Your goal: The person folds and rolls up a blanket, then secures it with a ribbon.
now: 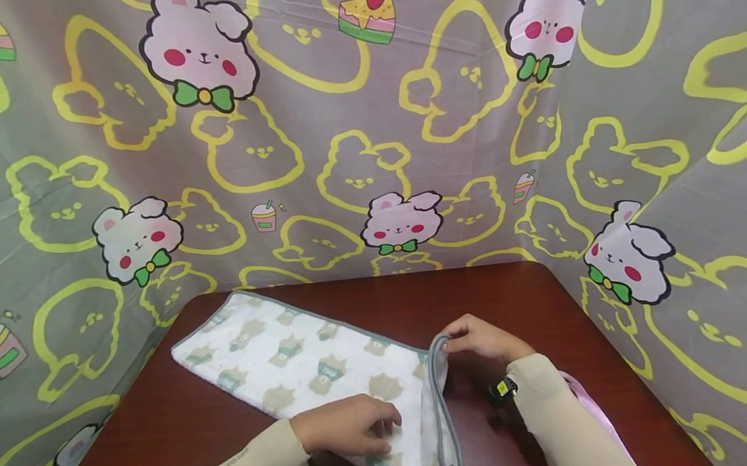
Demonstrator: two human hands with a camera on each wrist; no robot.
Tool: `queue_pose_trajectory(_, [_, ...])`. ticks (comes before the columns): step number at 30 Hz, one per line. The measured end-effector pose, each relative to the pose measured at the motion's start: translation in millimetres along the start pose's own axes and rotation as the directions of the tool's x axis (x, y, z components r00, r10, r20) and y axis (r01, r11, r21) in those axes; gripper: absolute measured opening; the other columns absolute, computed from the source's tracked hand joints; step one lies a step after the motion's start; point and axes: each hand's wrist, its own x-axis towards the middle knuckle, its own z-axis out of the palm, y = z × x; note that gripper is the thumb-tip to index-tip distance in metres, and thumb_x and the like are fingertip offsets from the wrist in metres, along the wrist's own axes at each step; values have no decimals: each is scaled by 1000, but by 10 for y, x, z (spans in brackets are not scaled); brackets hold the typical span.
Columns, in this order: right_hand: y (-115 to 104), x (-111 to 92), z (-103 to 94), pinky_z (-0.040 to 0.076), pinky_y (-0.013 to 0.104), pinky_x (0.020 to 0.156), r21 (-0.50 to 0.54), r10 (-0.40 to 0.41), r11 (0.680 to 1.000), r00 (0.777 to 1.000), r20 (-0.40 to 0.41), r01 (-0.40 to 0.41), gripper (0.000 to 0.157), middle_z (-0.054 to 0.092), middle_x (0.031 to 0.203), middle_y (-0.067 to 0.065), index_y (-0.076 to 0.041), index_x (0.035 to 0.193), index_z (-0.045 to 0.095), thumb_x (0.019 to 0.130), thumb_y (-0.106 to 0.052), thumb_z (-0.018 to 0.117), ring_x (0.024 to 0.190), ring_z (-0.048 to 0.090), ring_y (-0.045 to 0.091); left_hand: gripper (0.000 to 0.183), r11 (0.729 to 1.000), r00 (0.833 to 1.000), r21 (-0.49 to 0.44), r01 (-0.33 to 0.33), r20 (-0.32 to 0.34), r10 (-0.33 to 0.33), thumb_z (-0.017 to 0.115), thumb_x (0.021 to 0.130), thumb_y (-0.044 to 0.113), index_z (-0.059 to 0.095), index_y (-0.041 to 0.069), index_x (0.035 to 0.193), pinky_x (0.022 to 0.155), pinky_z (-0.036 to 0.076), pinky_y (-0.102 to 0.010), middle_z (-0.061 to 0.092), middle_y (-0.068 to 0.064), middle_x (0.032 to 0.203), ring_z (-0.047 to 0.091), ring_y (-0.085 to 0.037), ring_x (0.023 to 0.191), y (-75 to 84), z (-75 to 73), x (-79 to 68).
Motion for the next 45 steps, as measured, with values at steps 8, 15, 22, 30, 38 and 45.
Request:
queue_pose_trajectory(8, [70, 200, 128, 50, 34, 71, -115, 110, 985, 981, -161, -129, 11, 67, 88, 4, -11, 100, 72, 95, -17, 64, 80, 59, 18, 84, 950, 988, -294, 105, -76, -133, 74, 88, 27, 21, 15, 153, 71, 49, -16, 63, 9, 111, 61, 3, 85, 45, -5, -136])
queue_pose_trajectory(15, [0, 387, 265, 50, 32, 70, -155, 186, 963, 959, -213, -221, 13, 68, 92, 3, -11, 103, 72, 92, -18, 67, 82, 60, 20, 62, 991, 997, -137, 0, -71, -10, 67, 92, 38, 38, 26, 146, 71, 45, -10, 64, 6, 113, 60, 7, 84, 120, 24, -145])
queue_pose_trajectory(22, [43, 426, 268, 50, 30, 67, -143, 195, 962, 955, -225, -231, 15, 68, 91, 6, -3, 105, 70, 93, -10, 65, 78, 60, 17, 30, 997, 995, -70, -37, -94, 31, 68, 90, 45, 55, 18, 90, 60, 42, -7, 57, 21, 76, 51, 17, 68, 133, 46, -154])
queue_pose_trajectory(30, [140, 383, 227, 50, 32, 71, -98, 189, 972, 957, -221, -214, 20, 67, 95, 3, -9, 107, 70, 97, -24, 62, 83, 60, 19, 36, 991, 986, -125, -45, -166, 24, 64, 93, 43, 47, 16, 75, 46, 35, -12, 34, 16, 59, 31, 9, 47, 147, 9, -216])
queue_pose_trajectory(38, [127, 347, 223, 49, 29, 78, -125, 93, 984, 965, -245, -127, 22, 67, 99, 5, -7, 110, 68, 101, -21, 54, 90, 61, 18, 24, 957, 961, -280, -80, -278, -1, 60, 97, 25, 45, 16, 81, 45, 37, -13, 38, 15, 60, 33, 9, 47, 233, -54, -318])
queue_pose_trajectory(45, [48, 279, 158, 53, 33, 75, 116, 133, 988, 940, -313, -101, 31, 66, 102, 11, 2, 117, 64, 100, -22, 55, 88, 62, 22, 13, 903, 967, -415, -111, -254, 2, 49, 103, 23, 42, 13, 100, 41, 36, -15, 42, 16, 61, 35, 8, 46, 417, -132, -322])
